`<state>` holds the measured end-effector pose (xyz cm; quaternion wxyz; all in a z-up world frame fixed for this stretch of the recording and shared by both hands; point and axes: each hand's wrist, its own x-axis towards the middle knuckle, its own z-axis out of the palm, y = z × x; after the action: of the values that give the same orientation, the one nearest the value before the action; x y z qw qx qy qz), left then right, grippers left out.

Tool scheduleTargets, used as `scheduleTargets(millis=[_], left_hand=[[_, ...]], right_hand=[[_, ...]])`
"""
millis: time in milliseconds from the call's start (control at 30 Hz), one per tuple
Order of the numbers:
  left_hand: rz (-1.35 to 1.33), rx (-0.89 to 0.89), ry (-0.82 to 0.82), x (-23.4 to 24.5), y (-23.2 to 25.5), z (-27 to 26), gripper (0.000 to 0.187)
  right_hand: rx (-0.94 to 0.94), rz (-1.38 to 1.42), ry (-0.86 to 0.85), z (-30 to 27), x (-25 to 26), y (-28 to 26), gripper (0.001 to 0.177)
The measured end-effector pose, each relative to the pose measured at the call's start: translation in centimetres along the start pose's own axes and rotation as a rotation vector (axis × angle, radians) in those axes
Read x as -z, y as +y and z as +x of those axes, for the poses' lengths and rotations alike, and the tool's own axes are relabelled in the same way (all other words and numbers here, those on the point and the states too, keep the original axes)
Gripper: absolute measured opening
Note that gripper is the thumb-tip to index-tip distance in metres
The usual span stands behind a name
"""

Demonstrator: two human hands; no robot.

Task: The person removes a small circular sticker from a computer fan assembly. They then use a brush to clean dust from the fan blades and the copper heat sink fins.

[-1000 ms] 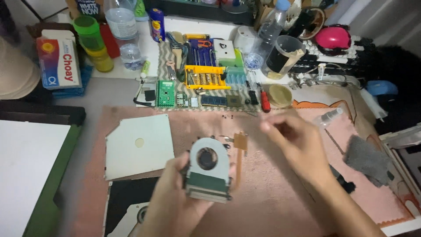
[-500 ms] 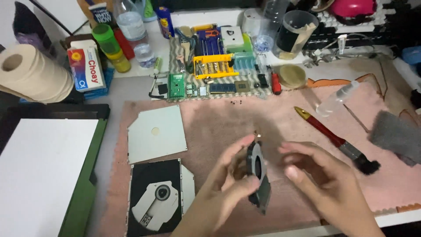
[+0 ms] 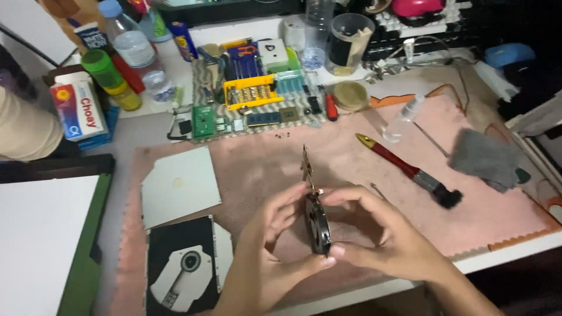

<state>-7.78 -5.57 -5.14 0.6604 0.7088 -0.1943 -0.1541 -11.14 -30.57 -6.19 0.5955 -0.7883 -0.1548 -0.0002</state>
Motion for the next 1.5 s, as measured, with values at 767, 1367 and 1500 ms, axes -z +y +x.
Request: scheduleTargets(millis=[767,1367,1500], left_hand=[[0.0,-0.141,-0.029,0.7,-0.8,-0.1,0.105],[-0.311,0.001,0.01,0.5,0.3,0.0,0.091],[-0.51,-0.092,-0.037,-0.1,-0.2,0.0,0.088]], right_hand=[[0.226,-0.188,0.054,-1.1,-0.7,0.8,0.08],[0.34,-0.161,0.245,-1.1,0.2,3.1,0.064],[0.343,0.078,0.246,-1.0,-0.4,2.3,0.062]])
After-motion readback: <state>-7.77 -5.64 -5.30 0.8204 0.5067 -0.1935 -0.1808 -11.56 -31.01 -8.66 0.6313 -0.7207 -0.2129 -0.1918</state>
